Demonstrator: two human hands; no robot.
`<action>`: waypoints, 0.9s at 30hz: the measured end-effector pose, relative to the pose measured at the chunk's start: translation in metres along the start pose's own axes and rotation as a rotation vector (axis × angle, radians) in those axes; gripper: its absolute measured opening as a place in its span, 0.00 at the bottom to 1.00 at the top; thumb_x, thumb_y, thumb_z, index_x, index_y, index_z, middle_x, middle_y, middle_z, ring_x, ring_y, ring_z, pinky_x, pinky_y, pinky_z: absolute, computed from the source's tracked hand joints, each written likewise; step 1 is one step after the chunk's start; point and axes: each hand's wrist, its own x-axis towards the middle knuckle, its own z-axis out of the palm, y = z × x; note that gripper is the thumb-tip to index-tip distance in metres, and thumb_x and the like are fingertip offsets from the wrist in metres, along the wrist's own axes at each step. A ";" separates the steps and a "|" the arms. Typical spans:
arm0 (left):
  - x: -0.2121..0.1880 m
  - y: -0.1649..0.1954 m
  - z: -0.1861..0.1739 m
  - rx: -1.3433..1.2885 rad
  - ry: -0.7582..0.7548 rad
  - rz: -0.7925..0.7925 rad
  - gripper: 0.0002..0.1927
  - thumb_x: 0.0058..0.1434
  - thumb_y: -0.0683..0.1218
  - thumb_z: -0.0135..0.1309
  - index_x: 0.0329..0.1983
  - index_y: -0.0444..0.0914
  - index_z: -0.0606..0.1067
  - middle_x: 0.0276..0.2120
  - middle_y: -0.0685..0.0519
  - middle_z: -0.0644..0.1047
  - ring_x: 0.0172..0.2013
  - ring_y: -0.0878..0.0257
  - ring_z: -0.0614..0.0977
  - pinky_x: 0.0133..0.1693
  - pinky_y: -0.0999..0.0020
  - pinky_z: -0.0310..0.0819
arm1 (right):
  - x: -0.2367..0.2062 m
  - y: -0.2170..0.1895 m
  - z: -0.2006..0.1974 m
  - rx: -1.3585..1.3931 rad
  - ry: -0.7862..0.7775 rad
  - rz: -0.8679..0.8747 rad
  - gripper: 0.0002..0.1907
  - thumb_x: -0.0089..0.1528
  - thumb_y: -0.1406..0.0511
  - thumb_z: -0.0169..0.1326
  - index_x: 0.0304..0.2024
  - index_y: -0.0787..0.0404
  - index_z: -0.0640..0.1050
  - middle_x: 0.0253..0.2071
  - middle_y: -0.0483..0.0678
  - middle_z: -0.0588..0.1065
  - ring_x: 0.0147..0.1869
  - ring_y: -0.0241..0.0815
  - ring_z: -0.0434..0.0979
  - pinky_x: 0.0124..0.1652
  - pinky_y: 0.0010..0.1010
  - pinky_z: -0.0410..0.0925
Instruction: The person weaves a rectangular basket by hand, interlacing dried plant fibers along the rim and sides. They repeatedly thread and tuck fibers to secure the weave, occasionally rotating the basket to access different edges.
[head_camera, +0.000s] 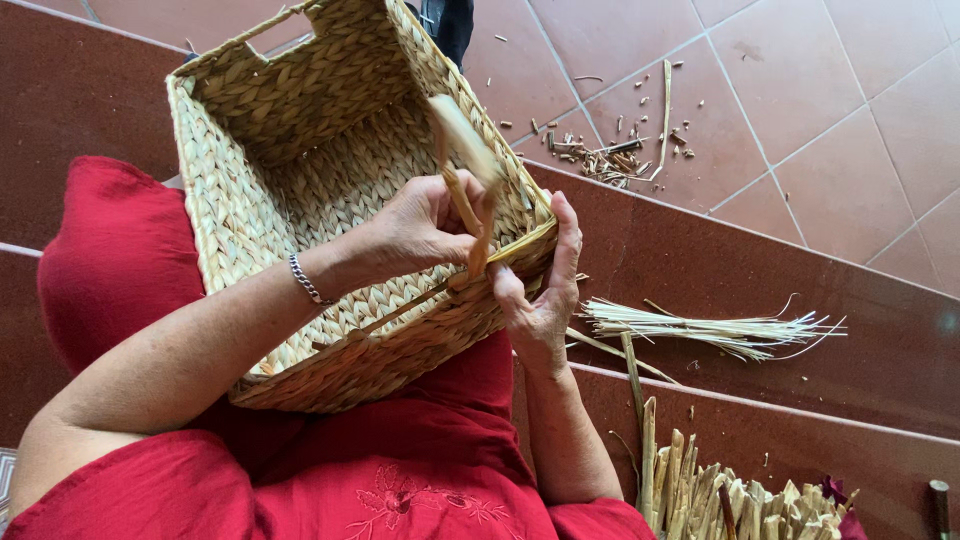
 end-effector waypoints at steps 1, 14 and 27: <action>-0.001 0.002 -0.001 -0.020 0.013 -0.033 0.15 0.61 0.40 0.66 0.48 0.35 0.74 0.38 0.54 0.79 0.38 0.69 0.80 0.43 0.70 0.80 | 0.000 0.000 -0.001 0.010 -0.015 0.004 0.43 0.62 0.74 0.52 0.78 0.62 0.53 0.73 0.56 0.63 0.76 0.47 0.65 0.75 0.38 0.61; -0.009 0.006 0.005 -0.071 0.061 -0.082 0.11 0.64 0.43 0.63 0.46 0.31 0.80 0.37 0.52 0.83 0.37 0.67 0.83 0.41 0.70 0.81 | -0.003 -0.003 -0.005 -0.725 0.105 -0.537 0.07 0.61 0.67 0.65 0.37 0.59 0.79 0.38 0.43 0.73 0.48 0.41 0.68 0.51 0.38 0.60; -0.016 0.014 0.005 -0.147 0.017 -0.096 0.14 0.67 0.45 0.60 0.51 0.32 0.78 0.40 0.52 0.82 0.40 0.67 0.83 0.45 0.68 0.82 | -0.079 -0.006 -0.159 0.103 -0.202 0.119 0.04 0.62 0.74 0.50 0.33 0.64 0.75 0.34 0.49 0.73 0.43 0.40 0.73 0.50 0.38 0.69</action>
